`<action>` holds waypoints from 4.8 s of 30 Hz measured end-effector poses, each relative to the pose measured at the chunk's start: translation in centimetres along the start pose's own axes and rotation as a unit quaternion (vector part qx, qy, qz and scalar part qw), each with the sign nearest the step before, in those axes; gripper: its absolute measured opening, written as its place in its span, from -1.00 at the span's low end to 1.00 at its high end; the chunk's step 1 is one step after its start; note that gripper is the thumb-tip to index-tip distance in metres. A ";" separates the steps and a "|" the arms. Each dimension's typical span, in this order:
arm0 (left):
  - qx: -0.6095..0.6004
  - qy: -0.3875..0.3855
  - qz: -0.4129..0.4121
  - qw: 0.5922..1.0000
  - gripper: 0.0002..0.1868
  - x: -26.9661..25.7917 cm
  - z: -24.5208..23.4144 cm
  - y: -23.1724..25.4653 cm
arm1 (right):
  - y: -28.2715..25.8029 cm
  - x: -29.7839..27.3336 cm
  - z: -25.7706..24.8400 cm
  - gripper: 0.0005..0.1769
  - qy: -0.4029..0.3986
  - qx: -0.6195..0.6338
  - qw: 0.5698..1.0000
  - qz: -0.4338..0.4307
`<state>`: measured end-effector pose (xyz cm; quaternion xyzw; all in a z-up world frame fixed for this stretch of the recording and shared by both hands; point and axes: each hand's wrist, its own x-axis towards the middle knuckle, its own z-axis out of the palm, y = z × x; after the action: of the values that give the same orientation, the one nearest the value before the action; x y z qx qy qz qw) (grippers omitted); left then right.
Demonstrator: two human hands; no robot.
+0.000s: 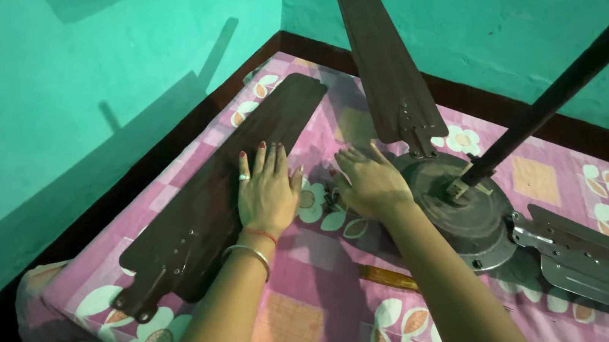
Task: The person attaches ceiling fan blades to the fan motor housing using a screwdriver. They align each blade, insert screws, and tighten them to secure the blades in place.
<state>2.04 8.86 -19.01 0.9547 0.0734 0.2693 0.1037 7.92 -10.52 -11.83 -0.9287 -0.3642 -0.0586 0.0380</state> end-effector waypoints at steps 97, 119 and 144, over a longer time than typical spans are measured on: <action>-0.466 -0.109 -0.082 0.874 -0.34 1.9 2.2 1.4 | -0.5 -11.1 -4.3 -0.77 0.307 0.193 0.932 0.020; -0.250 -0.222 0.346 0.877 -0.93 -4.1 -10.1 21.7 | 11.8 -26.8 -1.9 -0.76 0.480 0.124 0.833 0.246; -0.527 -0.281 0.154 0.787 -0.73 -0.1 -17.5 16.1 | 13.9 -21.0 -4.5 -0.77 0.339 0.258 0.850 0.309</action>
<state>-5.93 -3.93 -0.67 0.7838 -0.2599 -0.0015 0.5640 1.73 -35.26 -10.63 -0.8724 -0.0253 -0.2589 0.4139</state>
